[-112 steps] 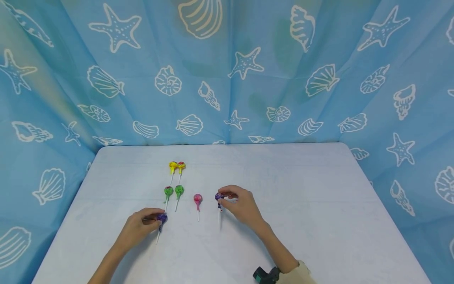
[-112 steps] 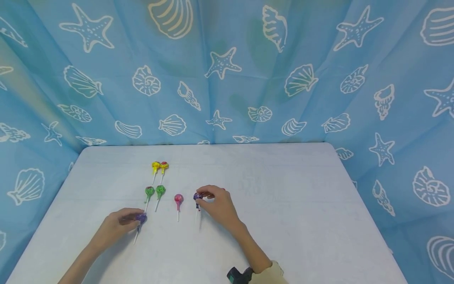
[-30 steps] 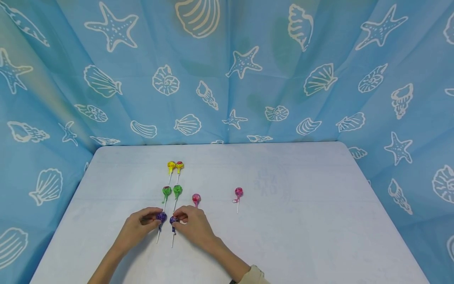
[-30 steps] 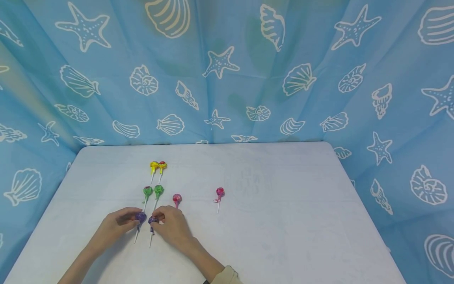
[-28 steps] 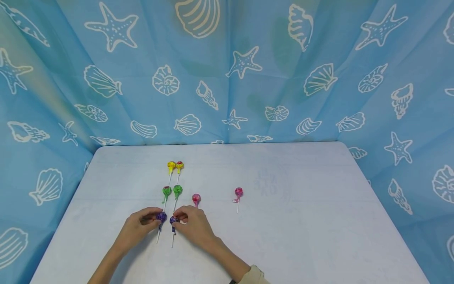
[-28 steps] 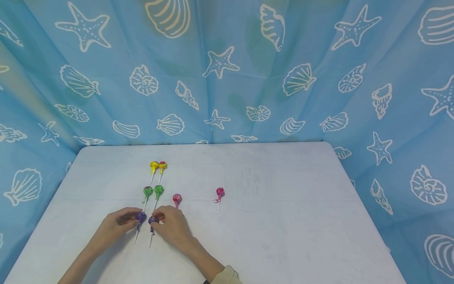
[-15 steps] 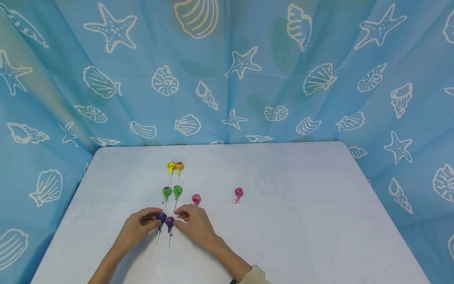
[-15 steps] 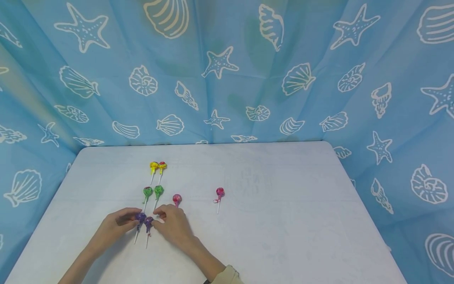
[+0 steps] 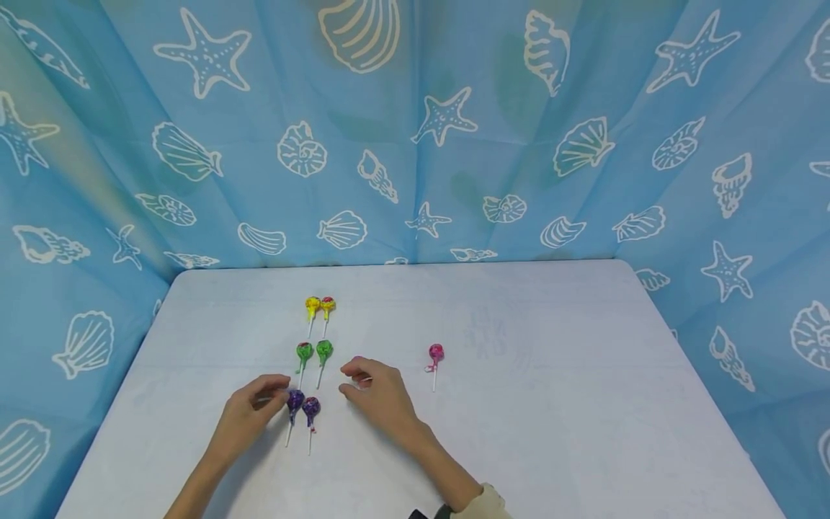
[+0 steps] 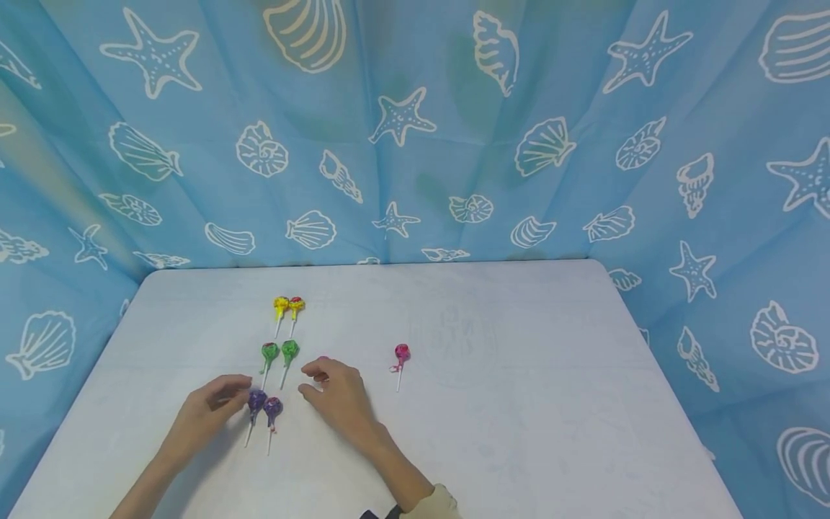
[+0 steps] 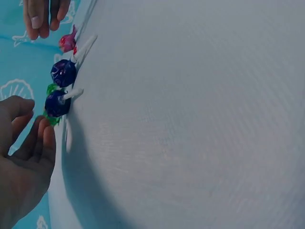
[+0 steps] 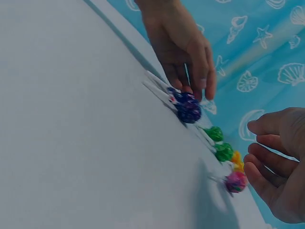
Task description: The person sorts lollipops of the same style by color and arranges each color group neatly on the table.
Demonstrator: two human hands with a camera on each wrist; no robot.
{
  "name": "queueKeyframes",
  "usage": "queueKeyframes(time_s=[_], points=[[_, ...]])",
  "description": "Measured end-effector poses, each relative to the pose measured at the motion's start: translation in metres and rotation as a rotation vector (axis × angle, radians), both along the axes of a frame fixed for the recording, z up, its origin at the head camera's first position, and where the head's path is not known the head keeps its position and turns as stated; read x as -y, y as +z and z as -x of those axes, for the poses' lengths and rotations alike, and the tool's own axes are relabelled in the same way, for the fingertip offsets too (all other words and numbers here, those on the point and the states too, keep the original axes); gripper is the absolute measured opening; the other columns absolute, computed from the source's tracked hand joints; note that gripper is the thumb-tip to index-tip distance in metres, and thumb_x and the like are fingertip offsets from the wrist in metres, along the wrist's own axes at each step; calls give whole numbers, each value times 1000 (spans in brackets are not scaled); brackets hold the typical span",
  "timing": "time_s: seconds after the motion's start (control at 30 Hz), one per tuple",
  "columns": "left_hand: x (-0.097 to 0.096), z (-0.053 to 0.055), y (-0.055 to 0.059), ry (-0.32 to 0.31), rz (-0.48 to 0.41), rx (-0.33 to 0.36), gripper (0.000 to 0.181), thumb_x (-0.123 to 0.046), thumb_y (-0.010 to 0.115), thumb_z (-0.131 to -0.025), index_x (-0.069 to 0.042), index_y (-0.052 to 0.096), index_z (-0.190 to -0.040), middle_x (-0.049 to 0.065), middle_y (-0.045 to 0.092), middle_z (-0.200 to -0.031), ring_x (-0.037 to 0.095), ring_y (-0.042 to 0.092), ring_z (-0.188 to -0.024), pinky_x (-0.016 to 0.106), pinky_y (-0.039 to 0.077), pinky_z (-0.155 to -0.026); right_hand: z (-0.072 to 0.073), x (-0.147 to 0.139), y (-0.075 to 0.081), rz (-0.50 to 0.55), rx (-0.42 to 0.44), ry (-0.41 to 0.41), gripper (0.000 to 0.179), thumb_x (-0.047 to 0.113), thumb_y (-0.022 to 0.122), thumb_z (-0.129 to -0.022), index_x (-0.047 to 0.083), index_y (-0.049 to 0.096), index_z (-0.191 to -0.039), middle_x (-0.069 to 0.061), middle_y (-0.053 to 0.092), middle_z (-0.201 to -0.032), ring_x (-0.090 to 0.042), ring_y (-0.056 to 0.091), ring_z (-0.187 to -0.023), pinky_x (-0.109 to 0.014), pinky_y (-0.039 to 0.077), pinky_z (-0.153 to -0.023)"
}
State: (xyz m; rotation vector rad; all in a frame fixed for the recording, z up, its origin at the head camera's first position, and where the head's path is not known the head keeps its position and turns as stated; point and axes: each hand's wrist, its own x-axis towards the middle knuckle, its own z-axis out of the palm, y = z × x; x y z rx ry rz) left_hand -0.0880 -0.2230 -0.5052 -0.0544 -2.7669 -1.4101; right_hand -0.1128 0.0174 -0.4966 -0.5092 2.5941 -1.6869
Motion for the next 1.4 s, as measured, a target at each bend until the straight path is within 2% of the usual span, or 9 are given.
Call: queueKeyframes(time_s=[0.2, 0.43, 0.57, 0.83, 0.93, 1.1, 1.4], points=[[-7, 2, 7, 21, -7, -62, 27, 1, 69, -91, 2, 68, -118, 11, 71, -109, 18, 66, -98, 14, 51, -83, 6, -24, 7, 1, -18, -40, 22, 8, 75, -89, 4, 73, -110, -5, 72, -105, -19, 66, -95, -29, 56, -84], [-22, 7, 20, -45, -28, -85, 31, 6, 71, -88, 5, 66, -118, 13, 70, -111, 29, 67, -100, 33, 56, -88, 14, -57, 12, 54, -34, -107, 23, 7, 74, -89, 0, 71, -111, -13, 71, -107, -24, 67, -96, -36, 57, -86], [-32, 11, 22, -88, -38, -76, 33, 7, 71, -87, 6, 65, -120, 15, 69, -113, 29, 68, -101, 34, 56, -87, 18, -72, 15, 57, -40, -150, 23, 7, 75, -88, 2, 72, -111, -13, 72, -108, -25, 66, -97, -36, 56, -86], [-50, 24, 21, -175, -66, -65, 35, 2, 72, -89, 4, 64, -123, 16, 69, -112, 27, 67, -101, 31, 55, -88, 25, -101, 4, 39, -61, -200, 23, 4, 76, -87, 1, 72, -109, -13, 71, -104, -29, 66, -94, -45, 54, -87], [-56, 28, 20, -198, -71, -84, 35, 2, 72, -88, 5, 65, -123, 16, 68, -111, 26, 67, -100, 32, 56, -88, 27, -110, -1, -10, -58, -226, 24, 5, 77, -86, 2, 73, -110, -9, 71, -107, -27, 65, -101, -44, 53, -91], [-65, 32, 18, -205, -77, -103, 35, 2, 74, -87, 6, 65, -121, 17, 68, -114, 29, 66, -104, 36, 55, -89, 32, -121, -8, -83, -38, -261, 27, 9, 76, -87, 5, 73, -114, -6, 69, -119, -25, 60, -116, -42, 50, -97], [-83, 36, 16, -182, -17, -80, 35, 0, 74, -87, 6, 65, -120, 19, 66, -117, 36, 63, -110, 41, 53, -93, 38, -132, -20, -91, 23, -221, 31, 7, 78, -85, 4, 72, -115, -12, 69, -118, -30, 64, -109, -38, 53, -94]])
